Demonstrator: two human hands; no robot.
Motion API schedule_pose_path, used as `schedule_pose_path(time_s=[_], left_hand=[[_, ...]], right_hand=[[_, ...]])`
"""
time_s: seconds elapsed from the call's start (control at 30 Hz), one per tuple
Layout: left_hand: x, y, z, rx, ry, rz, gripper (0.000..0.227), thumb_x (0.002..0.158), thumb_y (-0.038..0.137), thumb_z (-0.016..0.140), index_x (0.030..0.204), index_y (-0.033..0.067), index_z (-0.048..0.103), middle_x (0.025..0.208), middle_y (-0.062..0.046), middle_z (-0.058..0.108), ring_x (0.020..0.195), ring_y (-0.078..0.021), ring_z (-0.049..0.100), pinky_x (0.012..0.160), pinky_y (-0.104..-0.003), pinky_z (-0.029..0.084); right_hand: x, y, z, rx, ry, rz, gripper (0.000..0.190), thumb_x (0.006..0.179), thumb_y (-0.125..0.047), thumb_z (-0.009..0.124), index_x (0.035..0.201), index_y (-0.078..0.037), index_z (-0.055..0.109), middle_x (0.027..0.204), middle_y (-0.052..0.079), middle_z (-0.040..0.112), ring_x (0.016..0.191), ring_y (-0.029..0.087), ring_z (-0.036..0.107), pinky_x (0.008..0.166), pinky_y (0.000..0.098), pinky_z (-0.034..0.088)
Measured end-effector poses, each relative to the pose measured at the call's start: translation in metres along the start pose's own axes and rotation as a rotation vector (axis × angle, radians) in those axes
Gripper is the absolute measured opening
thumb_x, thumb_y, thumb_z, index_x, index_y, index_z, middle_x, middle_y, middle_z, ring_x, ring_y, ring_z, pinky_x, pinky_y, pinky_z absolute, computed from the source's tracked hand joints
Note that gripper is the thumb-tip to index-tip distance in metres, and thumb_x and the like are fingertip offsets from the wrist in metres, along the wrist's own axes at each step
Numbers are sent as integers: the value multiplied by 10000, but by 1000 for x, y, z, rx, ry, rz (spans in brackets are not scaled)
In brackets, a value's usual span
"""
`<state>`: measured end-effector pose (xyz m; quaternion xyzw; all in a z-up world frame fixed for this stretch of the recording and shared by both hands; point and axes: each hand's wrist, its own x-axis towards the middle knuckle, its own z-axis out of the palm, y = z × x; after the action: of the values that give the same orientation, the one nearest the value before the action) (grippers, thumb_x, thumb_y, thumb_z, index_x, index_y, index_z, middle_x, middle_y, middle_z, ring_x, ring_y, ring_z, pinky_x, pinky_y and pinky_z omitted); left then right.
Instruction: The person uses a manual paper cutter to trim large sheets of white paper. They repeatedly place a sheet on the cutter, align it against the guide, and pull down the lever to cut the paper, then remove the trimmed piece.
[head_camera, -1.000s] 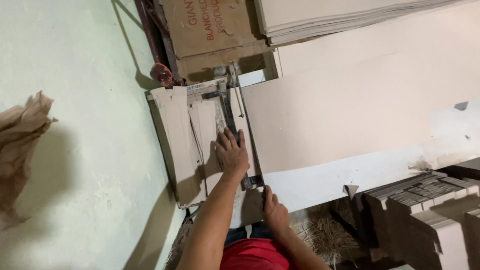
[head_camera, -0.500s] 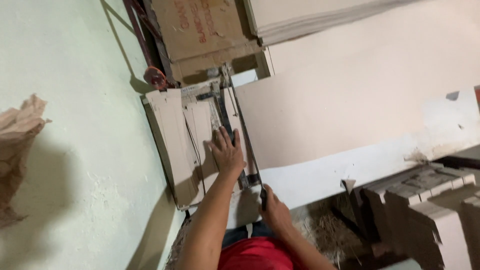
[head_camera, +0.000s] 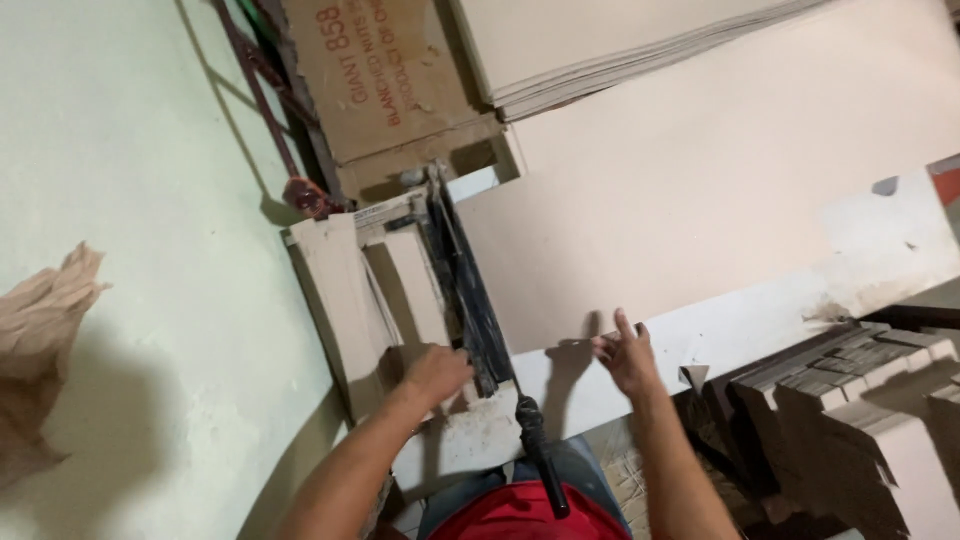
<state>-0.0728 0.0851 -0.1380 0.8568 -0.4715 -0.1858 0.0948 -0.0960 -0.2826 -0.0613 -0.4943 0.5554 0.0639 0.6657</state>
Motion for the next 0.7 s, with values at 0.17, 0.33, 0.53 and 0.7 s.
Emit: schedule_pose_path(time_s=[0.17,0.33,0.53,0.7], left_hand=[[-29,-22,-74,64,-232,-89,233,1038,240,507,1235,142,582,1352,-134,533,986,-317,669,729,-398,548],[-10,-9,-108,-53,-111,-288,353,1069,271,457,1411,190,484,1395,-137,470,1154,-326,556,883,-424,466],[42,13,-137,-361,5,-742,520,1033,236,531,1530,154,405,1552,-243,352,1437,-471,320,1128,-584,304],[42,1,-145,-431,-27,-853,688,1018,345,589,1620,229,279,1588,-237,316,1472,-477,284,1158,-610,252]], right_hand=[[11,14,-44,119,-171,-17,377,1007,-307,723,914,-151,392,778,-22,384,593,234,585,546,326,501],[-27,13,-15,-74,-233,34,265,1013,-218,685,997,-7,526,935,135,626,835,336,719,724,442,618],[-32,19,-1,-188,-233,18,302,1021,-232,682,1049,60,609,1009,153,634,1023,344,693,859,520,592],[-47,21,-2,-286,-170,39,515,994,-230,706,1260,180,547,1239,328,600,1190,482,612,958,683,497]])
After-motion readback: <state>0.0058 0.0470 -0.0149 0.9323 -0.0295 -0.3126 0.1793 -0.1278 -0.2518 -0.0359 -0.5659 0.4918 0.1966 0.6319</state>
